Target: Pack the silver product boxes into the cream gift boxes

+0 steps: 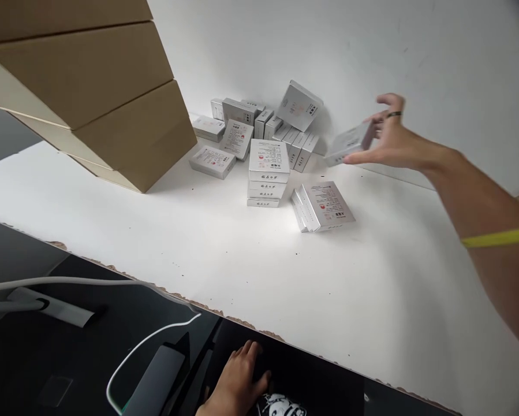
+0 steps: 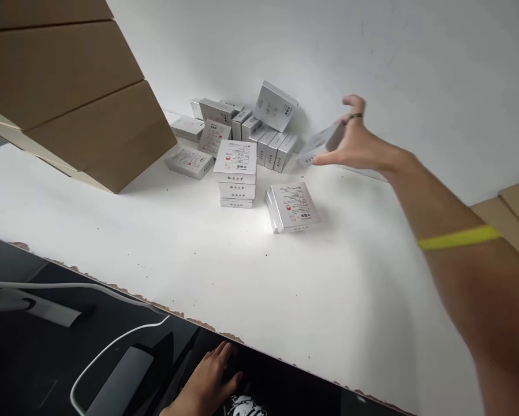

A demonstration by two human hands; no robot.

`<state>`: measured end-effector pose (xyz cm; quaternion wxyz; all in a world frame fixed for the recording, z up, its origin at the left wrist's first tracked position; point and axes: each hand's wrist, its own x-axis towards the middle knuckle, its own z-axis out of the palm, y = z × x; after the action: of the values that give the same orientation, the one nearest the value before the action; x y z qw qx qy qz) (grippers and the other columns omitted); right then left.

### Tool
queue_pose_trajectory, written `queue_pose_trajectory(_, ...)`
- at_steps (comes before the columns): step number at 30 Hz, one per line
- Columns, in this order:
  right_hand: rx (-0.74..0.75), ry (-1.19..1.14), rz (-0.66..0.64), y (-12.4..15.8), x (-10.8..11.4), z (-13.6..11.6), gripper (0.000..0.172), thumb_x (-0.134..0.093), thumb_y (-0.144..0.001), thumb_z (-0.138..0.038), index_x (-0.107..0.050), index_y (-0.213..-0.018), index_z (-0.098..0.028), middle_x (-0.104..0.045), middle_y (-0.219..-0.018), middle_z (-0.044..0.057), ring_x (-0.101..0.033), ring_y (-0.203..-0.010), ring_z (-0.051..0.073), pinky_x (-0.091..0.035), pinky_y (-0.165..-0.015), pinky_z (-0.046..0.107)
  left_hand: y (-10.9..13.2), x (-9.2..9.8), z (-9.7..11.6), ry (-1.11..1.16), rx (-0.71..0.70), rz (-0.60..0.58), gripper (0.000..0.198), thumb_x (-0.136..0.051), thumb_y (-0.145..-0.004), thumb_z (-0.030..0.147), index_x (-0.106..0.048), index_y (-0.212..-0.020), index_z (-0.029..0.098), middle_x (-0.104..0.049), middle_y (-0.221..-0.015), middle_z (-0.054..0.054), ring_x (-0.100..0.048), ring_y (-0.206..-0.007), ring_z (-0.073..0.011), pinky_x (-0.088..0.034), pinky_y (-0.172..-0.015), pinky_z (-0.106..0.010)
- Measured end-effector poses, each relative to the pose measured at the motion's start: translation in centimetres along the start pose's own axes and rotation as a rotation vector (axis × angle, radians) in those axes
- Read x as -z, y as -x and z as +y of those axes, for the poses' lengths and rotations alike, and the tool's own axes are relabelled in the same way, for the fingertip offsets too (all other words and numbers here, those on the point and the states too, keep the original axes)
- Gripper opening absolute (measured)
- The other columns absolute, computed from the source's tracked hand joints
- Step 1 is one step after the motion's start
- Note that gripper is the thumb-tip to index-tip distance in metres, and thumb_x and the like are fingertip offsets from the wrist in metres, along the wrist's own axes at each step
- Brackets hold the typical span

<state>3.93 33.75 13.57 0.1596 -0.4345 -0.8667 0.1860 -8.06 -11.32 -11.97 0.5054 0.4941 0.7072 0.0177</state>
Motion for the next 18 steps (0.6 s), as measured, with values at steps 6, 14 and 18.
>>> queue_pose_trajectory(6,0.268,0.126,0.074,6.0,3.9,1.1,0.125,-0.091,-0.064,-0.054,-0.008,-0.155,-0.032,-0.034,-0.159,0.019,-0.04,-0.147,0.034,-0.048,-0.11,0.046,-1.0,-0.5,0.6,-0.057,-0.021,-0.054,0.047,-0.059,-0.095,0.034,-0.058,-0.139,0.017,-0.06,-0.15,-0.017,-0.053,-0.146,-0.032,-0.04,-0.123,-0.043)
queue_pose_trajectory(14,0.573,0.539,-0.378,6.5,0.1,-12.0,0.123,-0.09,-0.059,-0.047,-0.024,-0.162,-0.042,-0.042,-0.156,0.006,-0.037,-0.146,0.047,-0.036,-0.119,0.072,-0.6,-1.7,0.2,-0.118,0.063,-0.043,0.059,-0.058,-0.095,0.029,-0.051,-0.149,0.008,-0.047,-0.16,-0.025,-0.044,-0.152,-0.0343,-0.034,-0.127,-0.048)
queue_pose_trajectory(18,0.385,0.383,-0.134,8.2,3.3,-14.8,0.078,-0.049,-0.085,-0.076,-0.044,-0.155,-0.042,-0.035,-0.162,-0.005,-0.014,-0.157,0.05,-0.038,-0.109,0.063,-0.4,-2.5,-0.1,-0.117,0.082,-0.033,0.057,-0.059,-0.095,0.029,-0.052,-0.148,0.008,-0.044,-0.162,-0.026,-0.043,-0.153,-0.0359,-0.034,-0.127,-0.051)
